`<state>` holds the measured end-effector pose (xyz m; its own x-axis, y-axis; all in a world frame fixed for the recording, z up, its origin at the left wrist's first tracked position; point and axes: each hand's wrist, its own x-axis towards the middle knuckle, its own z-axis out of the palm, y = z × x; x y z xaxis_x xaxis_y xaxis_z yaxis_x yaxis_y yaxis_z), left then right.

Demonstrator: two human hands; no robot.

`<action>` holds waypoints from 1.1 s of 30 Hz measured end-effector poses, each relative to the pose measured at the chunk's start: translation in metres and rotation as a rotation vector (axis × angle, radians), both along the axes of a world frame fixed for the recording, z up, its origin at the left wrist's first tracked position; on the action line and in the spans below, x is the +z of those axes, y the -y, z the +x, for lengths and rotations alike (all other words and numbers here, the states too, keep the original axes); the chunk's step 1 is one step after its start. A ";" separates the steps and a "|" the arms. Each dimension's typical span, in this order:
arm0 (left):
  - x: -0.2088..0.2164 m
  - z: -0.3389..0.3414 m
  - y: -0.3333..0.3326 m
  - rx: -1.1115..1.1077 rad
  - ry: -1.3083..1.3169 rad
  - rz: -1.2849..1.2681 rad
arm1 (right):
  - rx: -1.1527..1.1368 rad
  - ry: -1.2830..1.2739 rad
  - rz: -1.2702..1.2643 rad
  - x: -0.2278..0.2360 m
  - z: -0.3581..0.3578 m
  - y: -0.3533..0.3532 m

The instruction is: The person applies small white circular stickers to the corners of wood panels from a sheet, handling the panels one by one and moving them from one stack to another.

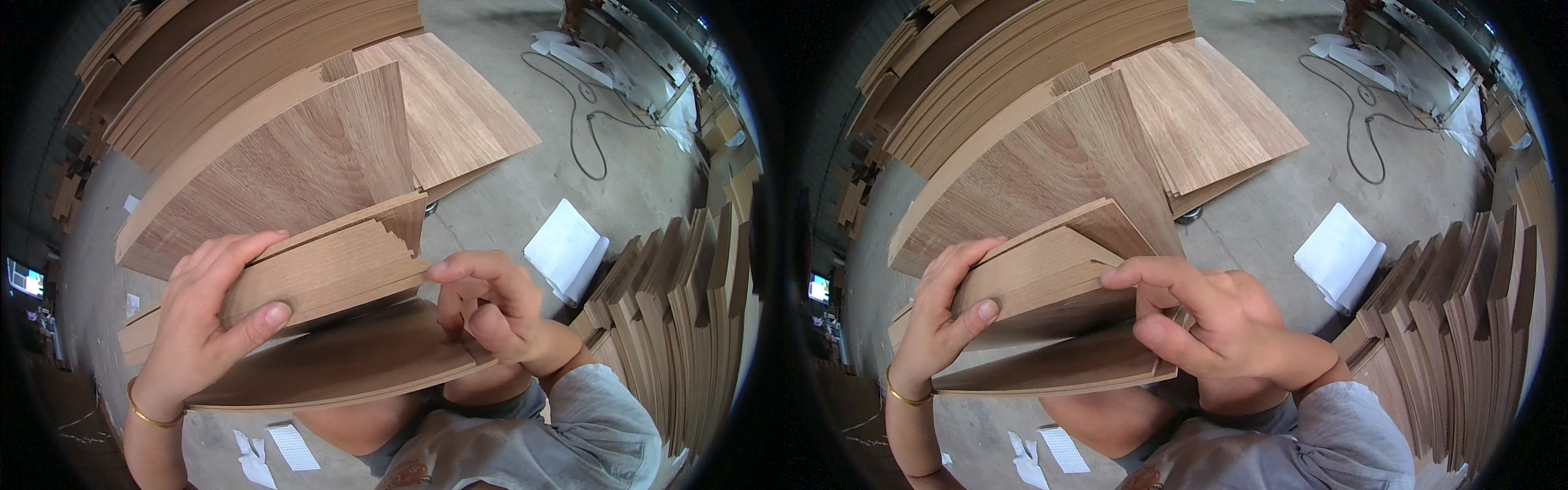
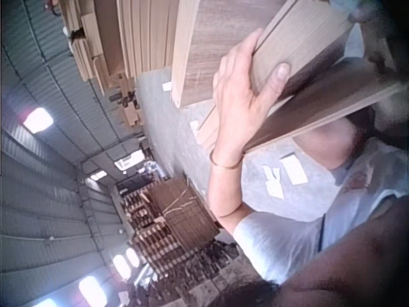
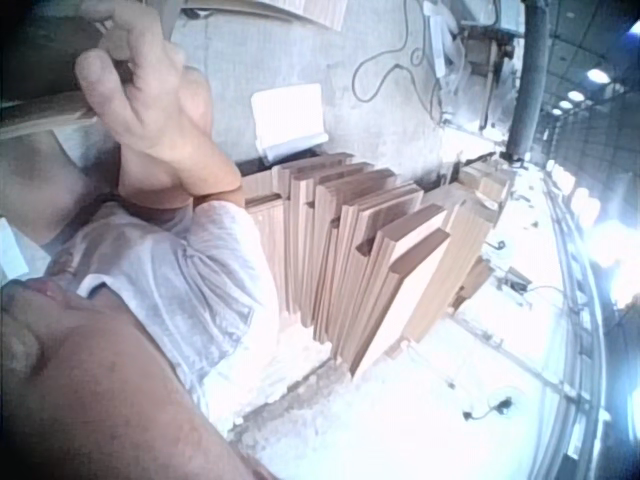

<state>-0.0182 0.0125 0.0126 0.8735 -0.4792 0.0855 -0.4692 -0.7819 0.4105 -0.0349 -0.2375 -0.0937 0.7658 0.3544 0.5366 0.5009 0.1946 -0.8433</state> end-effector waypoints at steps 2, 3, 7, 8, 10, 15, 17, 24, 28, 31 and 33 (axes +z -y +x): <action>-0.001 0.000 0.000 -0.004 0.001 -0.003 | 0.014 -0.033 0.008 0.002 -0.001 -0.001; -0.001 0.001 -0.001 -0.003 0.000 -0.005 | -0.007 -0.057 0.000 0.003 -0.003 -0.001; 0.001 -0.002 0.001 0.005 -0.011 -0.010 | -0.155 0.141 -0.074 0.005 0.000 0.001; 0.001 -0.002 0.001 0.003 -0.014 -0.014 | -0.204 0.213 -0.098 0.005 0.001 0.001; 0.000 -0.001 0.001 0.001 -0.004 -0.002 | -0.235 0.314 -0.046 0.005 0.000 0.000; 0.000 0.000 0.000 0.007 0.034 0.027 | -0.046 0.029 0.196 -0.004 -0.013 -0.004; -0.001 0.002 -0.001 0.006 0.041 0.028 | -0.033 -0.174 0.138 0.002 -0.009 -0.004; -0.001 0.003 0.002 0.026 0.031 0.019 | -0.040 -0.121 -0.034 0.003 -0.006 0.005; 0.002 0.001 0.004 0.053 -0.006 -0.009 | -0.090 -0.117 -0.042 0.003 -0.005 0.004; 0.002 0.001 0.005 0.073 -0.037 -0.065 | -0.221 0.124 -0.071 -0.006 0.003 0.001; 0.002 0.002 0.006 0.080 -0.048 -0.097 | -0.169 0.170 0.097 -0.009 0.002 -0.005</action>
